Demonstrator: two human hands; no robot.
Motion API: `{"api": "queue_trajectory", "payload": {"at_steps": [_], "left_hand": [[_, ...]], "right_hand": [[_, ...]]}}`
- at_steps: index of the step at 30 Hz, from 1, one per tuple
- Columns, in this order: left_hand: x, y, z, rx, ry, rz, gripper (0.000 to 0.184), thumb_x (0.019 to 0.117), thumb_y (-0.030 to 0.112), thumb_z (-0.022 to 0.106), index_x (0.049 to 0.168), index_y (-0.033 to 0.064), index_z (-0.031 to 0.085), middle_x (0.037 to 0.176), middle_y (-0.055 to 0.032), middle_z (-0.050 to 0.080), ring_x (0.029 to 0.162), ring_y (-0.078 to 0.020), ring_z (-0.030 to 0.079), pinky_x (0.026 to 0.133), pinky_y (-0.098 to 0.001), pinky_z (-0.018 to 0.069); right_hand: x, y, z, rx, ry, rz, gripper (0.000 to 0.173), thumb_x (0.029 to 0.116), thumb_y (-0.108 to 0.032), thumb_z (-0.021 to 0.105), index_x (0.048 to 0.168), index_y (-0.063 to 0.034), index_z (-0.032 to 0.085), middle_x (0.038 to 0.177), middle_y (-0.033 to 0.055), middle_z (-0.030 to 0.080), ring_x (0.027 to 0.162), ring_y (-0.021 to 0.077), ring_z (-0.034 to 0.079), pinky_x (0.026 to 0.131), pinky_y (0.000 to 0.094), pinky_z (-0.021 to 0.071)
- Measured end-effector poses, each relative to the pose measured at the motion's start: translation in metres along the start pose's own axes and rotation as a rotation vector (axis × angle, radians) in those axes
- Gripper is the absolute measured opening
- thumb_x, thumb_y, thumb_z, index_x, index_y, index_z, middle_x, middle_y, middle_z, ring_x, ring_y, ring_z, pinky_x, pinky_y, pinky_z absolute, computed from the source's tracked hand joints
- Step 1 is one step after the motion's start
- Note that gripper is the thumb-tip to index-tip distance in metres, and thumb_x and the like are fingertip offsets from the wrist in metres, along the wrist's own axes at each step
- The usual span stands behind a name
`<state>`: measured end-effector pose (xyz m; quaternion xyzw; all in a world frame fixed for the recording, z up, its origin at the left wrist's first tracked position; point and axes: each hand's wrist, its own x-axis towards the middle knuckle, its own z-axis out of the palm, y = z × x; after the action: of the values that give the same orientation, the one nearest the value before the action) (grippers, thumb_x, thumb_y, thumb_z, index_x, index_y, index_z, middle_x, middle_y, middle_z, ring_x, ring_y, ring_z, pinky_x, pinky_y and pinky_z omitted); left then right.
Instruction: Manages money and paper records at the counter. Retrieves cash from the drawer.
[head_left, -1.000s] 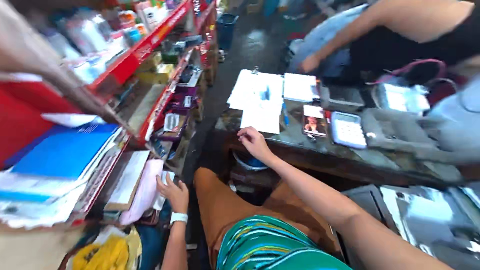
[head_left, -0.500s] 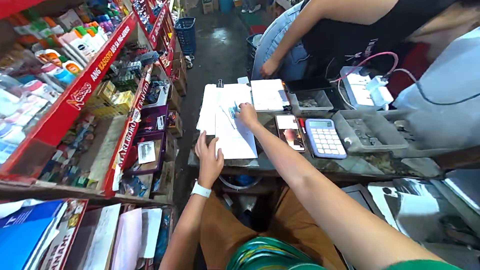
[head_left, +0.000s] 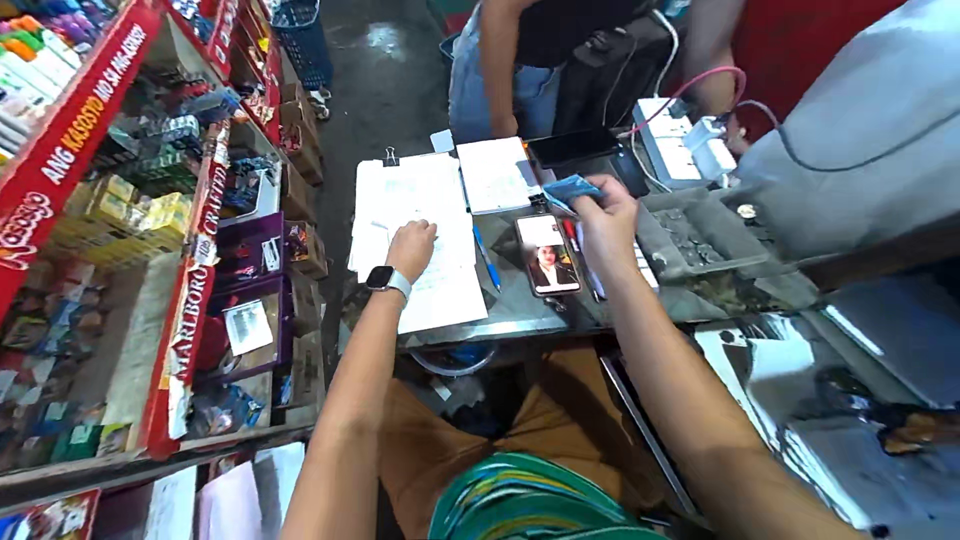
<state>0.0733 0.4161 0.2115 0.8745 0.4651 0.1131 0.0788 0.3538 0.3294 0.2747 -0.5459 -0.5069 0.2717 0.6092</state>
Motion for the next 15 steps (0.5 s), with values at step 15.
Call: {"api": "queue_trajectory", "payload": {"at_steps": [15], "left_hand": [[-0.088,0.116,0.042,-0.376,0.163,-0.257,0.047,0.1008,0.041,0.06,0.118,0.0002,0.073,0.121,-0.0233,0.067,0.117,-0.0438,0.06,0.1,-0.0634,0.0446]], "right_hand": [[-0.098,0.023,-0.071,0.157,0.044,0.254,0.031,0.0891,0.008,0.067,0.118,0.0058,0.058,0.099,0.0085,0.069,0.088,0.0099,0.069,0.081,0.0293,0.0603]]}}
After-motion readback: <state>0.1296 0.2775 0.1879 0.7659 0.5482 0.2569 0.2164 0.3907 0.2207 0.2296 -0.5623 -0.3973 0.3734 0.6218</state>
